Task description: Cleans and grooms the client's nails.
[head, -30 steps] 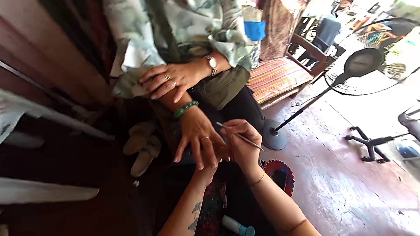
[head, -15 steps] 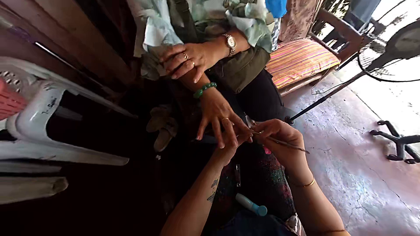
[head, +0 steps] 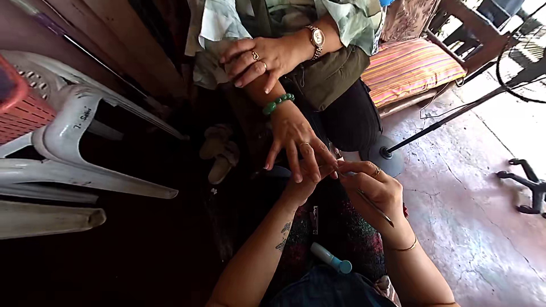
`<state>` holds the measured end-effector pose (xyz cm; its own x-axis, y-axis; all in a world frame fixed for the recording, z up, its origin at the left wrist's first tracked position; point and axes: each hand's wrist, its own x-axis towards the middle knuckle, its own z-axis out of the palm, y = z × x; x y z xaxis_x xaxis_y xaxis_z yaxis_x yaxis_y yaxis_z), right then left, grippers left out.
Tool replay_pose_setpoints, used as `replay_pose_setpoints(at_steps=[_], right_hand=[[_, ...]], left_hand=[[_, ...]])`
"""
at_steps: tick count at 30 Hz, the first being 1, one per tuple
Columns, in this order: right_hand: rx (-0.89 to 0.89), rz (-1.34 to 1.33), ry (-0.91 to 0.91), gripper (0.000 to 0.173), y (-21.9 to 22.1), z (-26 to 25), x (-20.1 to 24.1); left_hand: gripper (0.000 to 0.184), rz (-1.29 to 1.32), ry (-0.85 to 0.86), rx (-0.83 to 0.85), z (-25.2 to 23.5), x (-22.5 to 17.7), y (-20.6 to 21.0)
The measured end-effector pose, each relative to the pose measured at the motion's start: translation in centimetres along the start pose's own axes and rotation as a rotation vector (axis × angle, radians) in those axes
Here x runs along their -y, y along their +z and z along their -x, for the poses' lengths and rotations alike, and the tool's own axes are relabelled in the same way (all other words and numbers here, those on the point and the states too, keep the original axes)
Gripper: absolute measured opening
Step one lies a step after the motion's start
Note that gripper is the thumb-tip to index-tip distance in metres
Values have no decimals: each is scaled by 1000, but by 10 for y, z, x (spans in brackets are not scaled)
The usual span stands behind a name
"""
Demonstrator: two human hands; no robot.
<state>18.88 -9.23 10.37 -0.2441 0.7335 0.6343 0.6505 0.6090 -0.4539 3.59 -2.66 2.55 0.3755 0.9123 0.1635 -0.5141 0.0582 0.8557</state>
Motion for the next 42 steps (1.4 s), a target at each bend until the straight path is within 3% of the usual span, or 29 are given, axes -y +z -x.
replay_pose_setpoints(at_steps=[42], right_hand=[[76, 71, -8, 18, -7, -7, 8]], left_hand=[[8, -9, 28, 53, -2, -4, 0]])
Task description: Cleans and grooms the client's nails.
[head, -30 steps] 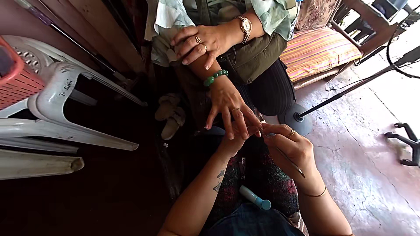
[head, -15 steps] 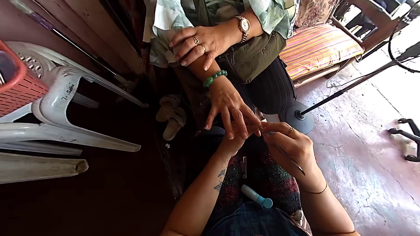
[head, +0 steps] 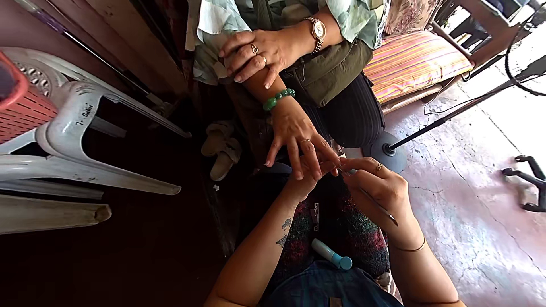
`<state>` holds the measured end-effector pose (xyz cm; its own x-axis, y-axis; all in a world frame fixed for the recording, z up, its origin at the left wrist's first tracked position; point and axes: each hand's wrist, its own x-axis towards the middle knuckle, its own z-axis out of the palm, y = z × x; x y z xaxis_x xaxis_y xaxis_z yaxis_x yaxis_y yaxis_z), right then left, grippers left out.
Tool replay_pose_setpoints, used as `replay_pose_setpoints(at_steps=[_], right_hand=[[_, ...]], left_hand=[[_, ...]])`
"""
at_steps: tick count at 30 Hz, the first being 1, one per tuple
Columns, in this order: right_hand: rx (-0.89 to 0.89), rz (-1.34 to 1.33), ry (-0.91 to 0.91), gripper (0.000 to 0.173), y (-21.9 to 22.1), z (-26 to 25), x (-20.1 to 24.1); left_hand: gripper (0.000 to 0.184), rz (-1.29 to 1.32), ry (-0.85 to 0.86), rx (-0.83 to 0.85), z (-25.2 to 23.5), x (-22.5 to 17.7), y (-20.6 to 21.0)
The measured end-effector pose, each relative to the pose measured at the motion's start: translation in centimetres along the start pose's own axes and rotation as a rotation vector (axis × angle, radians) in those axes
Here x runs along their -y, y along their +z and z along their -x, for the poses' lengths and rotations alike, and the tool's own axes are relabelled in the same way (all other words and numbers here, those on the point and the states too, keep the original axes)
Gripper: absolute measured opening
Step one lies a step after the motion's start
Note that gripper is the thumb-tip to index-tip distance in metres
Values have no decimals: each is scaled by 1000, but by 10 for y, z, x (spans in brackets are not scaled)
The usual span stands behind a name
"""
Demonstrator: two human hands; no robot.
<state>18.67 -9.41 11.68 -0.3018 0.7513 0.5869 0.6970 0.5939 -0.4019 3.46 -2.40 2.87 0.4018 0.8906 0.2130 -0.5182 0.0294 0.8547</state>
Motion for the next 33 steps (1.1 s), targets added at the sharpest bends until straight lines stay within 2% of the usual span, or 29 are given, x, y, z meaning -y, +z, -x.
replay_pose_setpoints(at_steps=[3, 18, 33], right_hand=[[-40, 1, -25, 18, 5, 0, -3], [-20, 53, -28, 18, 10, 3, -3], [31, 103, -45, 18, 11, -5, 4]], left_hand=[[10, -4, -15, -16, 1, 0, 1], [9, -58, -4, -40, 1, 7, -1], [12, 16, 25, -89, -2, 8, -1]])
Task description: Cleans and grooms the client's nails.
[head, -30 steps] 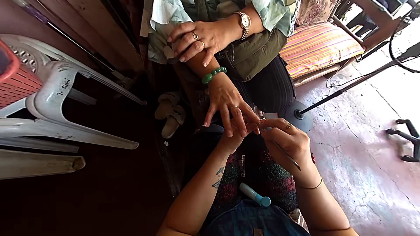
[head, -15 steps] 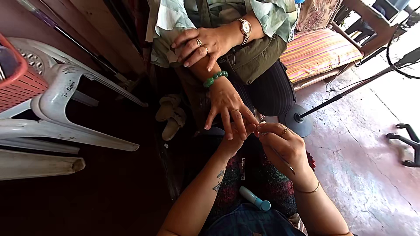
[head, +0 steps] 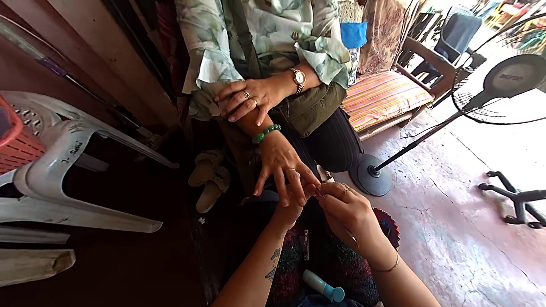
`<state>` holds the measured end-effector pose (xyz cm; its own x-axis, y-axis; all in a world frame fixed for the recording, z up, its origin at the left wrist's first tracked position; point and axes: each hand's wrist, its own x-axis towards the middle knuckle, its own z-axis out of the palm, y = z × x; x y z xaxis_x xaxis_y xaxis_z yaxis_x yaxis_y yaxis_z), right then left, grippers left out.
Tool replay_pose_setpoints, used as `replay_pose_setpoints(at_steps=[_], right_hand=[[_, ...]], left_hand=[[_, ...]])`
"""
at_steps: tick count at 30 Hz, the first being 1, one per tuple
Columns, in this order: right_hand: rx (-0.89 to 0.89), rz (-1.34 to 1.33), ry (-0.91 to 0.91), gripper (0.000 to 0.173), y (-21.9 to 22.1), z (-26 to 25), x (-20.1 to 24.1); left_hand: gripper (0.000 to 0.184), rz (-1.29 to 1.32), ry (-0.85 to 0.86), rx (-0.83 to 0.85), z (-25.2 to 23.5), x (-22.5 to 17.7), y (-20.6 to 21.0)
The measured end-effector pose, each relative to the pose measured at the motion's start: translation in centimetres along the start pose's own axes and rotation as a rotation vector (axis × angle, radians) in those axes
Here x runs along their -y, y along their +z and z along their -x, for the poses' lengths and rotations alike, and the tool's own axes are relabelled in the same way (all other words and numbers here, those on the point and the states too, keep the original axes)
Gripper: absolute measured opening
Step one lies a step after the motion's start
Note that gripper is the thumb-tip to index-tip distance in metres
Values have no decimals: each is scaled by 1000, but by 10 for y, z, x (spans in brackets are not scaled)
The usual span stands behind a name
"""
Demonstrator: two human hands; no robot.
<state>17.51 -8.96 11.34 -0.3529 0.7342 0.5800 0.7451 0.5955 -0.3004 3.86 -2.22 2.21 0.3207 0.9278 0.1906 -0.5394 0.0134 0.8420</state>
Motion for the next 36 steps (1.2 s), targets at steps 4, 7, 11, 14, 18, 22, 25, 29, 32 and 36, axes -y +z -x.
replay_pose_setpoints(at_steps=[4, 7, 11, 14, 18, 22, 25, 29, 32, 36], right_hand=[[95, 32, 120, 18, -19, 10, 1], [-62, -28, 109, 15, -16, 9, -9], [-50, -149, 113, 14, -2, 2, -10], [-30, -140, 107, 15, -4, -1, -9], [-99, -90, 71, 17, 11, 4, -16], [-95, -77, 69, 16, 13, 7, -12], [-126, -62, 66, 17, 17, 10, -14], [-106, -57, 64, 16, 15, 10, -12], [-106, -68, 34, 17, 18, 9, -15], [-31, -98, 35, 18, 6, 4, -5]], left_hand=[[17, -13, -3, 69, 3, -1, 1], [15, -3, 10, 85, 1, 2, 4], [18, -39, -11, 47, 0, 5, 3], [14, -19, -6, 50, -1, 4, 2], [14, -28, -32, 61, 1, 1, -2], [14, -20, -22, 17, 0, 4, -3], [13, -16, -34, -2, 1, 7, -2], [14, -13, -25, 12, 1, 7, -3], [13, -49, -27, -20, 2, 1, 1], [10, -80, 4, -49, 2, -7, 3]])
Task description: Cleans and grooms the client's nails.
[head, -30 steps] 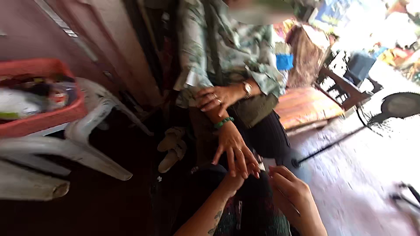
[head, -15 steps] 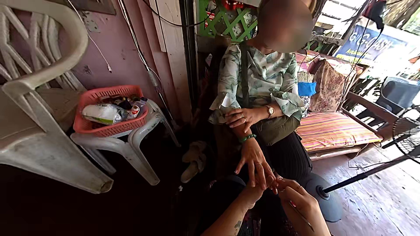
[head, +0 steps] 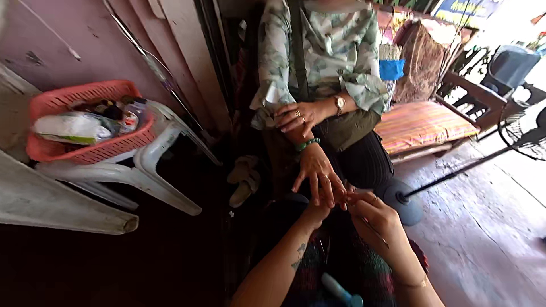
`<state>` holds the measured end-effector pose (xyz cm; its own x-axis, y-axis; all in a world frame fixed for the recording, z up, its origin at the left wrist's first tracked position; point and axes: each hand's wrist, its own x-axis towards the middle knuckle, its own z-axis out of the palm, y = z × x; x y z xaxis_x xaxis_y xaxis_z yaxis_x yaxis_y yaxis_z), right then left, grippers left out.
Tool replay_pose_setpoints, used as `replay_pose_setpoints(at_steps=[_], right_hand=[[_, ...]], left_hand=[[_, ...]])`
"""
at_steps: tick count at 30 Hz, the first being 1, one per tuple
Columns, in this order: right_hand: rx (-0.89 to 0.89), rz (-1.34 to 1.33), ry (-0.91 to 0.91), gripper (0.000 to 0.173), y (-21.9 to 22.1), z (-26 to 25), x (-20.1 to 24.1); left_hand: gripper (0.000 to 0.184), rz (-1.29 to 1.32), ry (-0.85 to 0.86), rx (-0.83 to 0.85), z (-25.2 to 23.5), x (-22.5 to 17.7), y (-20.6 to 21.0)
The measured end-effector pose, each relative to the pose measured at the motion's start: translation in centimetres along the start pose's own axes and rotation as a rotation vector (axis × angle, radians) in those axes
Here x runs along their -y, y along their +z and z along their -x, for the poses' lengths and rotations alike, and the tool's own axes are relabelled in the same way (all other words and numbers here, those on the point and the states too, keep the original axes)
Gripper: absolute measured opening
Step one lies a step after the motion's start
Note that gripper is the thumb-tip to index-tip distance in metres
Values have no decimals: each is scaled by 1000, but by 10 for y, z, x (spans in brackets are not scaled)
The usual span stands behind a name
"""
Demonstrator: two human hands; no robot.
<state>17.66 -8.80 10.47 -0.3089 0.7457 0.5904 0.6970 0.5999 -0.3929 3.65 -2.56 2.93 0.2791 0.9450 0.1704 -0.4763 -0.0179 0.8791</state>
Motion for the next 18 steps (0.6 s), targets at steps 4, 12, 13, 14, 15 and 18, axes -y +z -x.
replay_pose_setpoints(at_steps=[4, 12, 13, 14, 15, 18], right_hand=[[68, 30, 38, 18, -3, 1, 4], [-147, -126, 48, 12, 3, 14, -4], [-155, -132, 45, 12, 7, 15, -6], [-162, -135, 43, 12, 10, 15, -7], [-155, -131, 46, 12, 9, 16, -7], [-91, -84, 52, 14, 4, 16, -1]], left_hand=[[11, -17, 48, 15, 2, 14, -9], [22, 45, 16, 80, 0, 12, -9], [18, 39, -9, 61, 1, 10, -7], [15, 32, -27, 50, 1, 8, -5], [14, 33, -31, 51, 1, 7, -4], [18, 30, 0, 91, 0, 10, -7]])
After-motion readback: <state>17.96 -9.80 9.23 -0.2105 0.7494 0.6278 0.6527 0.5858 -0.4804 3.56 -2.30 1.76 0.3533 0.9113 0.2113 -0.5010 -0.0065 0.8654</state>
